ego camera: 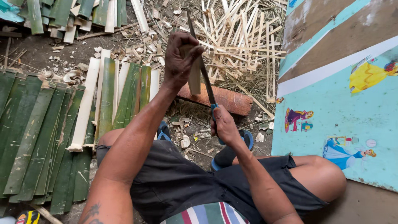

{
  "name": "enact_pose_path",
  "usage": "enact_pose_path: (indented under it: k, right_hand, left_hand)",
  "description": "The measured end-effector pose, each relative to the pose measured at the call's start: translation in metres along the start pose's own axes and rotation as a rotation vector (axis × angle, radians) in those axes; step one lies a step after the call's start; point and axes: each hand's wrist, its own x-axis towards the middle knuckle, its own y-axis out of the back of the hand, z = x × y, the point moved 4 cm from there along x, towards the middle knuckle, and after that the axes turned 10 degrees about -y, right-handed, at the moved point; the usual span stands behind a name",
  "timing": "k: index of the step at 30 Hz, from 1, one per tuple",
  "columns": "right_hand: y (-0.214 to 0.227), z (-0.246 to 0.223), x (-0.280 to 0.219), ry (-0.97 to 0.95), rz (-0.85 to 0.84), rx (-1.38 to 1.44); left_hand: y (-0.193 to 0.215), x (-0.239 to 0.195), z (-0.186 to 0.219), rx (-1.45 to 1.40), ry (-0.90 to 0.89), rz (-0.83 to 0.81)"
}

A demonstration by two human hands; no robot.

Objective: The person sits on the ground and uses a long knife to split green bamboo stalks into thin strips. The person repeatedly picks up bamboo pieces, splits them on a wooden block, and places the finished strips in a pile.

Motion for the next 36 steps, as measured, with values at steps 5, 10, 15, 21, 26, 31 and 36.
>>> enact_pose_path:
  k: [5, 10, 15, 21, 26, 31, 36]
  right_hand:
    - [-0.025, -0.049, -0.018, 0.139, -0.04, 0.076]
    - [-0.018, -0.007, 0.002, 0.079, 0.011, -0.032]
    - [-0.011, 0.09, 0.063, 0.198, 0.28, -0.392]
    - [0.002, 0.125, 0.087, -0.265, 0.238, -0.347]
    - [-0.022, 0.035, 0.041, 0.206, 0.144, -0.168]
    - [-0.04, 0.069, 0.059, 0.179, 0.278, -0.34]
    - [-0.013, 0.13, 0.117, -0.214, 0.316, -0.491]
  left_hand:
    - [0.007, -0.007, 0.014, -0.021, 0.004, -0.03]
    - [0.02, -0.01, 0.014, -0.009, 0.047, 0.014]
    - [0.028, -0.006, 0.014, 0.017, 0.01, 0.056]
    - [0.022, -0.005, 0.012, 0.004, 0.006, 0.078]
    - [0.019, -0.008, 0.012, 0.088, -0.006, 0.218]
    - [0.025, -0.012, 0.01, 0.092, 0.012, 0.257]
    - [0.034, -0.003, 0.014, -0.138, -0.07, 0.266]
